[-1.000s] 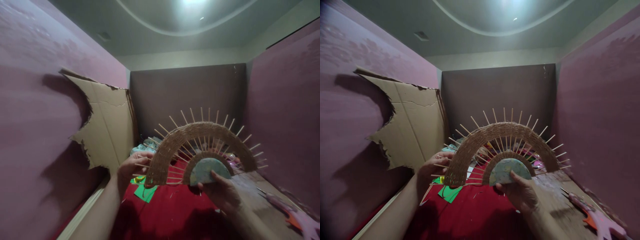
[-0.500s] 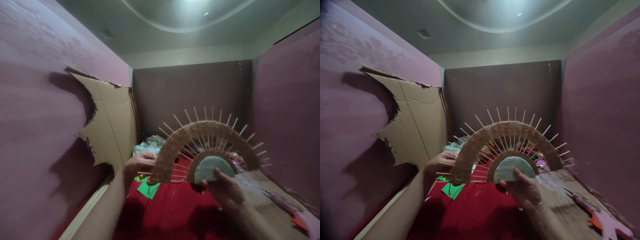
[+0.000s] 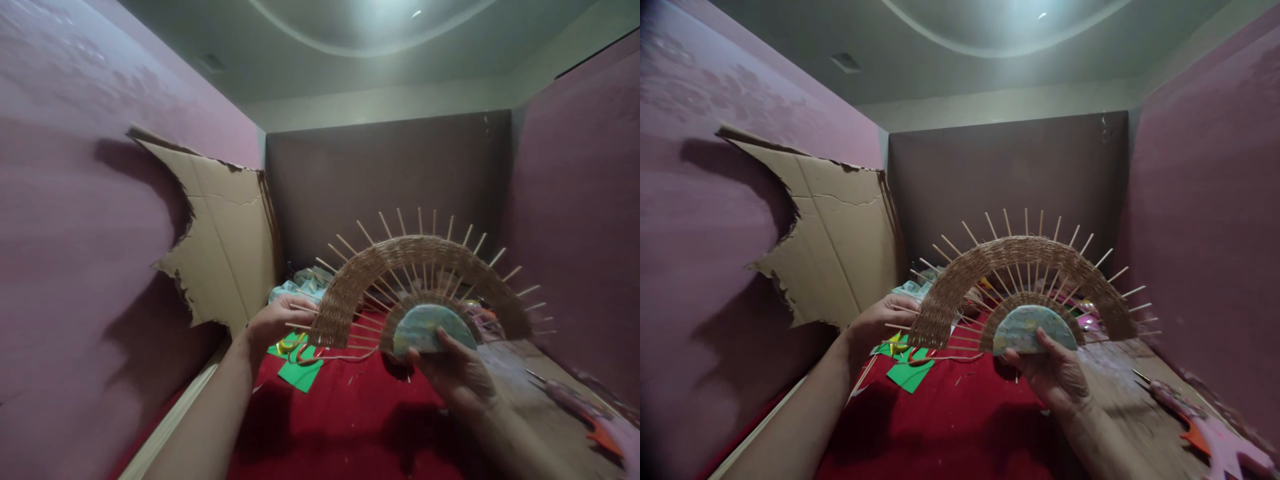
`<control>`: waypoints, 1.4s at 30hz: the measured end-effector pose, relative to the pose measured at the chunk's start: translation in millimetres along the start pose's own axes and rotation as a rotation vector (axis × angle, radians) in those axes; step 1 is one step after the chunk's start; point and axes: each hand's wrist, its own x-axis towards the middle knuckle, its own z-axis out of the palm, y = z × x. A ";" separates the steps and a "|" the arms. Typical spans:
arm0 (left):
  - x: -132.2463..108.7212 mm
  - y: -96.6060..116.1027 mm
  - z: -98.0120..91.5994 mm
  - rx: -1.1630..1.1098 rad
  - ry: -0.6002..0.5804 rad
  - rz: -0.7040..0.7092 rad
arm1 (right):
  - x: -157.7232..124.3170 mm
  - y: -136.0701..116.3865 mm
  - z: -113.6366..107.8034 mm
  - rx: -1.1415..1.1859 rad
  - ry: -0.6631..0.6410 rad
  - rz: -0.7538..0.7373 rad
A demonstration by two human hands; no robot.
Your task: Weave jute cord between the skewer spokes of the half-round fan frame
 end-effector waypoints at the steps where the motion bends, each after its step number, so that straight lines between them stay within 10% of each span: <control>1: 0.3 0.2 0.1 -0.006 -0.006 0.016 | 0.1 -1.3 -0.1 0.013 0.017 0.001; 27: -4.4 4.6 -14.4 0.013 -0.050 0.067 | 1.5 -15.1 -3.9 -0.084 -0.037 -0.072; 38: 8.4 -4.0 -8.1 0.692 0.289 0.384 | 3.1 -11.9 0.8 -0.059 0.019 -0.113; 42: 11.3 -10.3 -7.1 0.842 0.249 0.429 | 4.1 -11.4 -1.1 -0.077 0.009 -0.105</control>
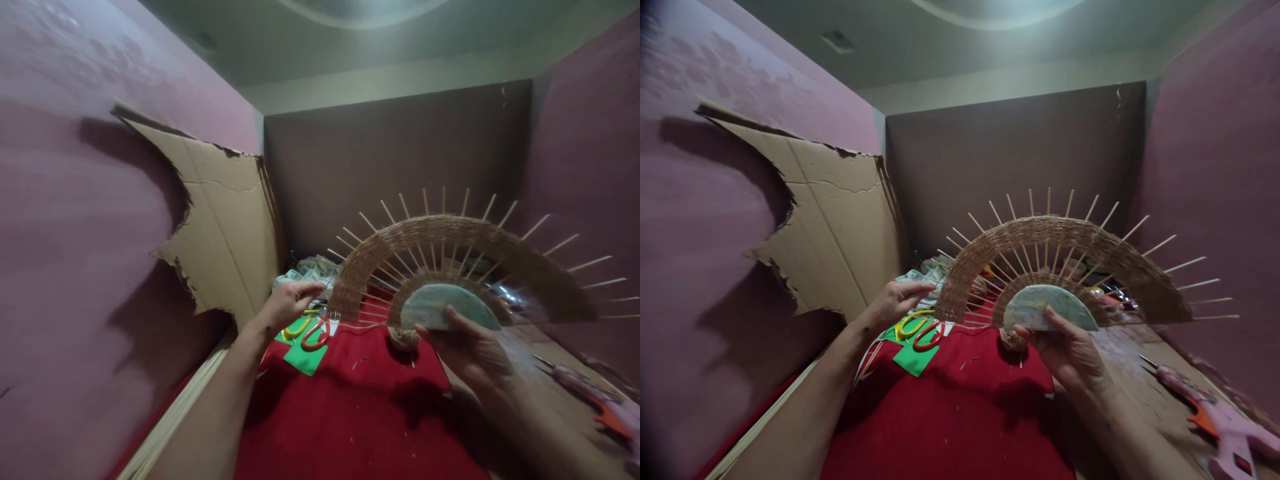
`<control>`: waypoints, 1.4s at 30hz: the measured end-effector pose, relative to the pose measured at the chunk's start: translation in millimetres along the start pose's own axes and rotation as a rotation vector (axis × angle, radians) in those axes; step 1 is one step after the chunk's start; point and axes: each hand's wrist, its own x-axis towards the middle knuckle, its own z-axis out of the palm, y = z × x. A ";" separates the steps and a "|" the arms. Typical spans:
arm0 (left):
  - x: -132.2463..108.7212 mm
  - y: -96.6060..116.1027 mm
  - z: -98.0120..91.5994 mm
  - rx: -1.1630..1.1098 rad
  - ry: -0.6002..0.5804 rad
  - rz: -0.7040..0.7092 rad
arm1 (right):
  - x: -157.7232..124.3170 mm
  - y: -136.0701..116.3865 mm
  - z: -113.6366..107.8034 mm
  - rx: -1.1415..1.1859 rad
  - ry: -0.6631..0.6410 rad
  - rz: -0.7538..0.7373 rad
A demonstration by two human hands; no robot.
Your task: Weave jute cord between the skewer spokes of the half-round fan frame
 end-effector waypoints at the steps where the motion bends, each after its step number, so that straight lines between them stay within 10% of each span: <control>1: -0.3 -0.3 -0.8 -0.011 -0.023 -0.013 | 0.5 -0.2 -1.0 -0.007 -0.004 0.003; 10: -5.9 1.5 -23.8 -0.598 -0.302 -0.342 | -2.0 -0.5 0.6 0.032 -0.012 0.060; 20: -7.7 11.9 -4.3 -0.775 -0.399 -0.561 | -5.7 3.1 5.9 0.099 0.067 0.061; 42: -7.5 3.2 -17.4 -0.712 -0.426 -0.344 | 1.9 -13.2 -0.8 0.082 0.119 0.050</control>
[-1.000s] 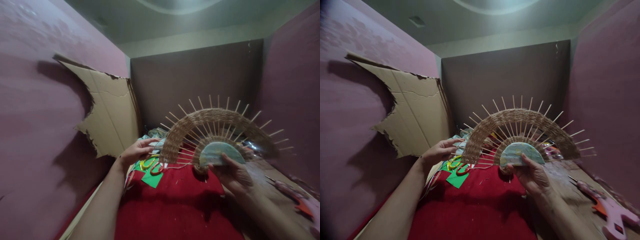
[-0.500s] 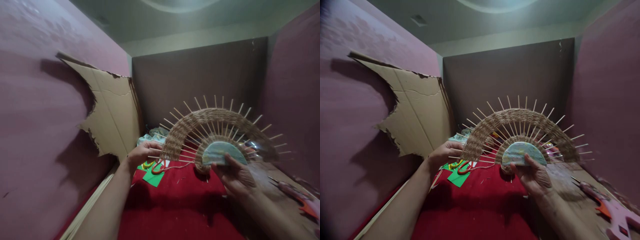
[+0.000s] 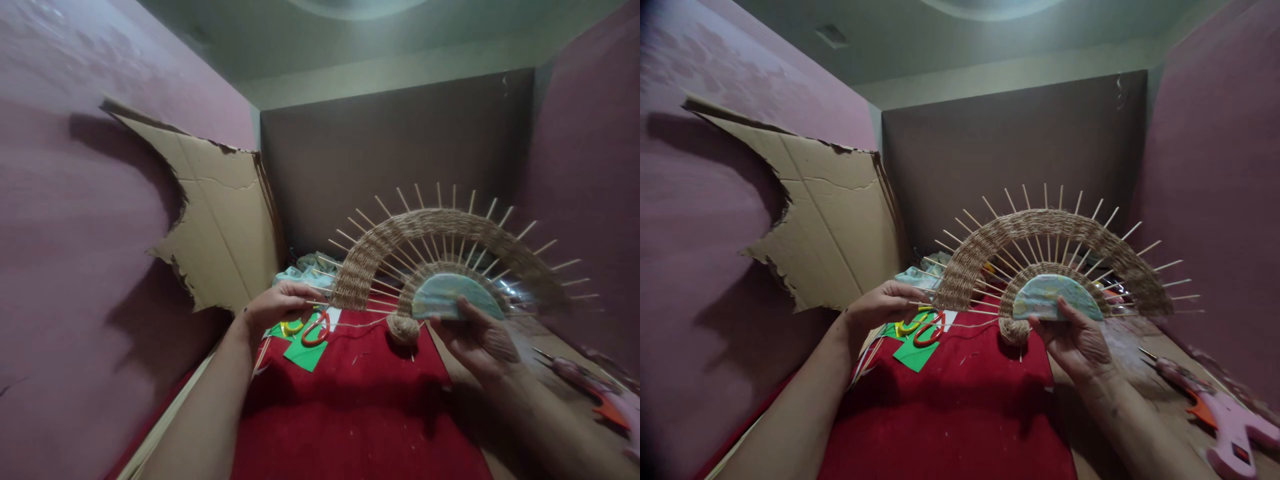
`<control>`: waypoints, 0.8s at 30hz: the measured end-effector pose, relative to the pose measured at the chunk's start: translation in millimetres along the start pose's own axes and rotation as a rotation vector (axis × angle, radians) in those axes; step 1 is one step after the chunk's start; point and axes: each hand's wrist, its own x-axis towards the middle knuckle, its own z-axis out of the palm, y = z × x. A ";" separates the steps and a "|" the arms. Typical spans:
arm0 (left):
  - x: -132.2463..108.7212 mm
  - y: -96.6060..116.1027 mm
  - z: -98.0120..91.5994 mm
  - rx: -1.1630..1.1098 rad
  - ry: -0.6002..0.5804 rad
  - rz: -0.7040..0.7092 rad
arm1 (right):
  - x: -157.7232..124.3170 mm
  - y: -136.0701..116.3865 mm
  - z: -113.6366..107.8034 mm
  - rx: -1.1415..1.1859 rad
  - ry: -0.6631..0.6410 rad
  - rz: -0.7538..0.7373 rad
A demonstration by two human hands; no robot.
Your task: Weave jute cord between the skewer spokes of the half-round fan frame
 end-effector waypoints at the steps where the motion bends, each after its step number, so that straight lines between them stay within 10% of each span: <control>1: -1.3 0.8 -1.4 0.015 -0.011 -0.008 | 0.2 -0.3 -0.6 -0.015 -0.017 -0.006; 17: -1.0 17.6 13.2 0.315 0.234 -0.061 | -7.0 -1.0 11.6 -0.037 0.005 -0.117; 24: 13.5 3.7 31.2 0.028 0.166 -0.062 | -10.2 1.3 17.1 0.017 0.093 -0.146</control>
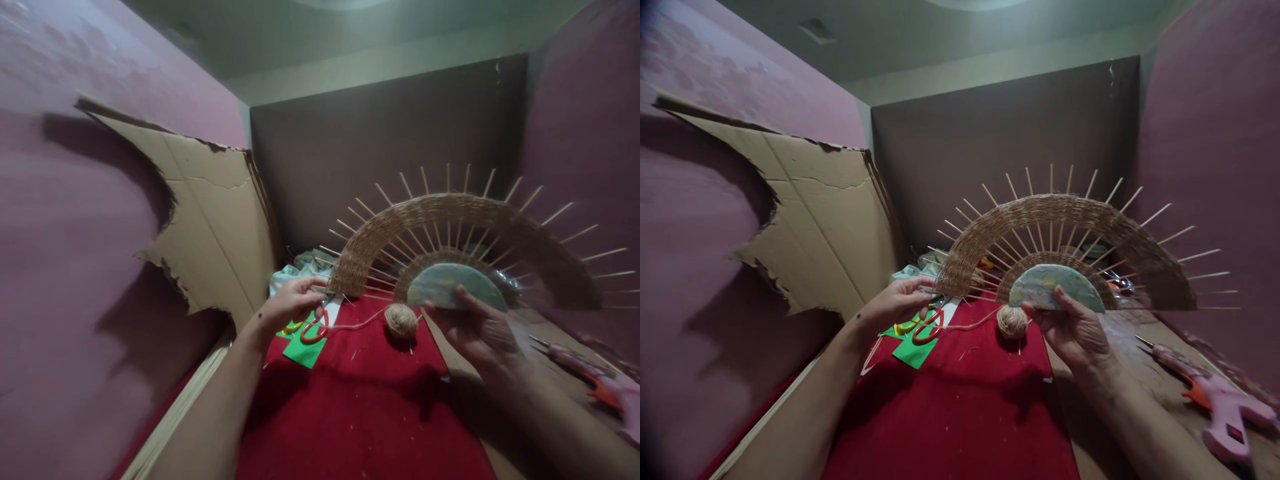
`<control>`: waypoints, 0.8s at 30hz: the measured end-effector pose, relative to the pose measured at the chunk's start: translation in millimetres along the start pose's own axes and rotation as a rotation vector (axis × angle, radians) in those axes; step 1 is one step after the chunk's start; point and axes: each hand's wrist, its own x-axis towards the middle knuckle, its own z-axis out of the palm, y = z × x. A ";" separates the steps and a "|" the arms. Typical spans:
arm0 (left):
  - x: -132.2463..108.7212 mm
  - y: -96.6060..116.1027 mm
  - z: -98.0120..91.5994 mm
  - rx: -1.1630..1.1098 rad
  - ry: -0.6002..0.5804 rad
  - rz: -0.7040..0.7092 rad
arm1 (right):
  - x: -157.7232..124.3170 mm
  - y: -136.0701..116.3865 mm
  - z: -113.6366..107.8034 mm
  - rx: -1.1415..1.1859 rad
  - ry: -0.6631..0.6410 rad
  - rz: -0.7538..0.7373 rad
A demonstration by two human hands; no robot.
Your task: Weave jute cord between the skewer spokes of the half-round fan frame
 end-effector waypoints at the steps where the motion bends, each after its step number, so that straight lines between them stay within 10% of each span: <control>1: 2.1 -2.4 3.3 -0.075 -0.005 0.011 | -0.5 -0.1 1.0 0.013 0.024 0.000; 11: 9.4 -9.1 16.0 -0.517 -0.065 0.094 | 4.4 1.0 -2.0 0.116 0.025 0.041; 24: 10.8 -12.0 30.1 -0.264 -0.027 0.129 | 5.9 2.1 -4.3 0.070 -0.001 0.067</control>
